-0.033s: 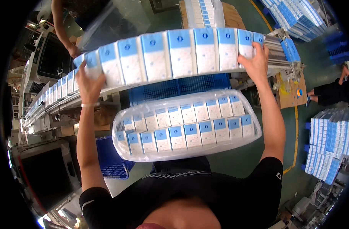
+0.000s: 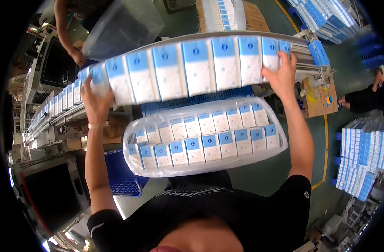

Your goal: The person packs rows of boxed products into a large plastic liner bag, then places the filled bag into a blue shipping crate and prepares a new bag for the next batch.

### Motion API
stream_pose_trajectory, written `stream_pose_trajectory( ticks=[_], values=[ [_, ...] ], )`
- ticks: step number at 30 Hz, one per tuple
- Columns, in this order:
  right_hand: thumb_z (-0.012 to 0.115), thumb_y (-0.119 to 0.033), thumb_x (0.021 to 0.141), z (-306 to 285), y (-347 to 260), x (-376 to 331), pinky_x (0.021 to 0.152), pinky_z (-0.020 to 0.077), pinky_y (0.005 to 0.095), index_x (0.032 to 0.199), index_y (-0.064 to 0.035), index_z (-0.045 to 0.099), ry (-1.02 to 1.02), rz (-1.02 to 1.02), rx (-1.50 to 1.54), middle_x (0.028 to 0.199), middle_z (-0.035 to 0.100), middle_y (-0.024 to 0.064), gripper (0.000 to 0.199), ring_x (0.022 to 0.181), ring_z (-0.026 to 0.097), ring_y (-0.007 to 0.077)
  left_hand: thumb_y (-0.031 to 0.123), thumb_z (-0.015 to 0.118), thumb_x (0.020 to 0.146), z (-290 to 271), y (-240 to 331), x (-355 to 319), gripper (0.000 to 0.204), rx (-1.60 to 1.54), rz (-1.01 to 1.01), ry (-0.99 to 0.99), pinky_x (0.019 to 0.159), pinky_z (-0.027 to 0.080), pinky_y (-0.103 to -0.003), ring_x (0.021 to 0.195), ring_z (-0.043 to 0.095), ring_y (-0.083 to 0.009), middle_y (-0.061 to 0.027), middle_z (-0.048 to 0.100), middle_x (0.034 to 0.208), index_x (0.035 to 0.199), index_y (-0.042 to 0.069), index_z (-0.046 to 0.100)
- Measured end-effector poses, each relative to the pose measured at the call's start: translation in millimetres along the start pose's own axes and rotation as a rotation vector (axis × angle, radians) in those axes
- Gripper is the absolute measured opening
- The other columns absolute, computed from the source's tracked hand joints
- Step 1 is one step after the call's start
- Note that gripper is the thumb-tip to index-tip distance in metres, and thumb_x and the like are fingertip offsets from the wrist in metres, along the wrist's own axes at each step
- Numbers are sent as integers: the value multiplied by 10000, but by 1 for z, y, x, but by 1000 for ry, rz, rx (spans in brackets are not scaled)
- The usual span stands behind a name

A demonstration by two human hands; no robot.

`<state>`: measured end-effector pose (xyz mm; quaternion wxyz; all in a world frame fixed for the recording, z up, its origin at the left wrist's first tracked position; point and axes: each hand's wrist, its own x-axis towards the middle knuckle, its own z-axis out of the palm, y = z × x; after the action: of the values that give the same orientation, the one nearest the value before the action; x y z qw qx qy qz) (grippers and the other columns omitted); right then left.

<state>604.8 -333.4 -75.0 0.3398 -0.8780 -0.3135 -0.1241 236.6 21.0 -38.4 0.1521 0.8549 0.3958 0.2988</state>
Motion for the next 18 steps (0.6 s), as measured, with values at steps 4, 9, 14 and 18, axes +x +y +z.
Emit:
stream_pose_trajectory(
  ticks=[4,9,14,18],
  values=[
    [795,-321,591,5,35,-98,1022,330,530,1204,-85,539,-186,14,-111,1377,331,328,704,1225,382,491,260,757,604,19,-39,-121,845,128,-55,-186,945,374,-495,1079,443,-437,-268,403,1164,1353,80,411],
    [753,-459,703,31,73,-174,985,385,490,1309,-128,489,-631,109,-366,1433,270,305,739,1207,396,492,318,793,607,82,-85,-219,890,234,-184,-422,973,358,-490,1085,432,-466,-284,395,1172,1371,95,394],
    [569,-501,901,9,135,-115,694,520,324,1177,-52,468,-317,488,48,891,671,106,537,800,667,231,423,533,940,79,-158,-155,521,-81,-321,-275,745,503,-415,807,656,-351,-206,669,827,1267,25,455],
    [365,-778,837,56,124,-77,724,502,455,1174,-8,556,-695,892,116,982,643,180,862,918,631,295,692,344,886,74,-224,-105,729,-35,-992,-701,732,498,-399,929,666,-323,-198,689,973,1075,45,622]
  ],
)
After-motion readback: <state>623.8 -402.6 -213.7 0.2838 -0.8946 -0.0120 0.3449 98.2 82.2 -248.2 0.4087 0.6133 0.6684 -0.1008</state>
